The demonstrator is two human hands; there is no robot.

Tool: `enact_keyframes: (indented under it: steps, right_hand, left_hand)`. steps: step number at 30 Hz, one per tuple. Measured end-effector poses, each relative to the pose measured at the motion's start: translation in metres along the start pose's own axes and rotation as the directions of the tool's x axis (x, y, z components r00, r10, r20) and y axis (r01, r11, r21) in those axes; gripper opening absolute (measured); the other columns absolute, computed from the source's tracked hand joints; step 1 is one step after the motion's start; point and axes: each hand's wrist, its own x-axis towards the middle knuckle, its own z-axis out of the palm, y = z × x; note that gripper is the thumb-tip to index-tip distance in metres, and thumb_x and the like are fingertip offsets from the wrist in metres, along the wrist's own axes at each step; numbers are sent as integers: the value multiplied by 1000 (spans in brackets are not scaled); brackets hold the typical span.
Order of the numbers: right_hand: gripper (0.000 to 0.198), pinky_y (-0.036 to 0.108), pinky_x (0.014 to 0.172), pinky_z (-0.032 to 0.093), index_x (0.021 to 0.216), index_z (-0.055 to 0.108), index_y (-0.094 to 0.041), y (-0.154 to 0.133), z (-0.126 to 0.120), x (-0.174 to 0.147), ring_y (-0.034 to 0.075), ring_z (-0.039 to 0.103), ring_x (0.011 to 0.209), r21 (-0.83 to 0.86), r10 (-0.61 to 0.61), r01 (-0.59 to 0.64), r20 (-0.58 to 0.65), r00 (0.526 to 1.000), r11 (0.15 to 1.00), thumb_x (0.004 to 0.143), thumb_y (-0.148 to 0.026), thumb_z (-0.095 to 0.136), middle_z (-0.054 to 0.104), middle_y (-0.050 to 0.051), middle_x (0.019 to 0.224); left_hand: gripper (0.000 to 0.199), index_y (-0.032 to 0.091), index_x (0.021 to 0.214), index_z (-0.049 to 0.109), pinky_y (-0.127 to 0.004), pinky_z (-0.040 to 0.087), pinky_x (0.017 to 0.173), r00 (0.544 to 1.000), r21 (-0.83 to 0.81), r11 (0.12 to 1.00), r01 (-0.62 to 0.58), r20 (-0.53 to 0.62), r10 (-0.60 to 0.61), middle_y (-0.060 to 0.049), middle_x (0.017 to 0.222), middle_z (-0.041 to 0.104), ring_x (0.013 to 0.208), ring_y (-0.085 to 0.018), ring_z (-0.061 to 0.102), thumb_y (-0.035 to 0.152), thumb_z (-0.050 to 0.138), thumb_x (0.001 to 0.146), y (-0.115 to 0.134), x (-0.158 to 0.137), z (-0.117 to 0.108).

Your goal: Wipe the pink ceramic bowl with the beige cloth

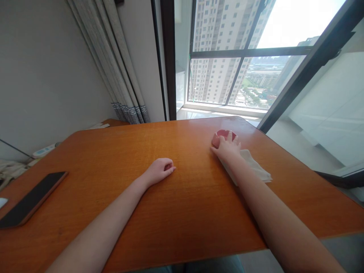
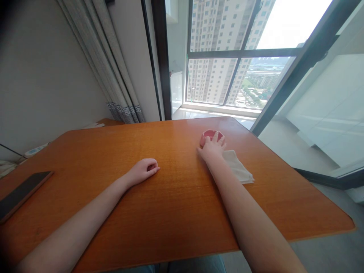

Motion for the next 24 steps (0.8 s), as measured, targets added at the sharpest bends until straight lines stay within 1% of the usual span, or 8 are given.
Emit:
enact_keyframes:
  steps: [3,6,9,13,16,18,21,24]
  right_hand:
    - [62,58,96,29,123,50,-12,4,0,3,45,27,129,-45,38,-34,87,995,998,76,-51,58,34,25,138]
    - [55,51,97,31,119,53,-7,8,-2,9,38,45,118,-84,-16,24,96,995,996,82,-47,51,53,25,116]
    - [50,47,99,29,112,57,-3,10,-2,12,33,53,107,-122,-38,49,98,994,991,87,-44,44,60,23,105]
    - [42,43,94,31,100,62,-8,11,-4,14,30,55,99,-82,-53,57,46,998,995,86,-45,46,64,19,97]
    - [33,38,90,34,87,62,-14,4,-5,11,27,53,95,6,-189,189,-16,982,982,84,-45,50,65,13,91]
    - [28,35,85,37,80,61,-17,-9,-4,5,26,51,94,89,-299,301,-37,954,949,83,-44,53,64,10,89]
    - [27,34,82,40,74,59,-19,-40,-2,-15,26,50,96,237,-469,464,-37,882,854,79,-45,60,63,8,84]
    - [23,36,89,40,78,60,-19,-72,-2,-42,27,45,109,325,-645,634,-88,759,702,79,-42,63,63,8,89]
  left_hand:
    - [27,17,68,49,-25,30,58,1000,-2,1000,4,0,-4,1,64,49,60,-12,43,38,45,85,1,0,0]
    - [27,17,68,50,-25,30,58,1000,-1,1000,8,3,-8,1,64,49,61,-12,43,38,45,85,2,0,-1]
    - [26,17,68,50,-25,30,57,1000,2,1000,9,-1,-9,1,64,49,60,-12,43,37,45,84,2,0,-1]
    - [26,17,67,50,-25,30,57,1000,9,1000,16,-2,-15,1,63,49,59,-12,43,37,45,84,1,0,0]
    - [24,18,70,52,-25,35,58,999,-4,1000,8,-35,-8,0,66,51,61,-12,45,35,45,85,2,0,0]
    - [19,18,78,54,-27,40,64,990,-24,1000,-18,-138,15,-2,74,55,68,-13,49,32,44,86,3,-1,-1]
    - [21,19,101,55,-34,43,86,924,60,995,-76,-371,93,-8,103,57,95,-18,53,31,48,85,7,-2,-6]
    - [43,22,121,49,-46,31,105,898,258,957,-134,-378,227,-11,130,48,123,-25,40,35,56,81,9,-3,-11]
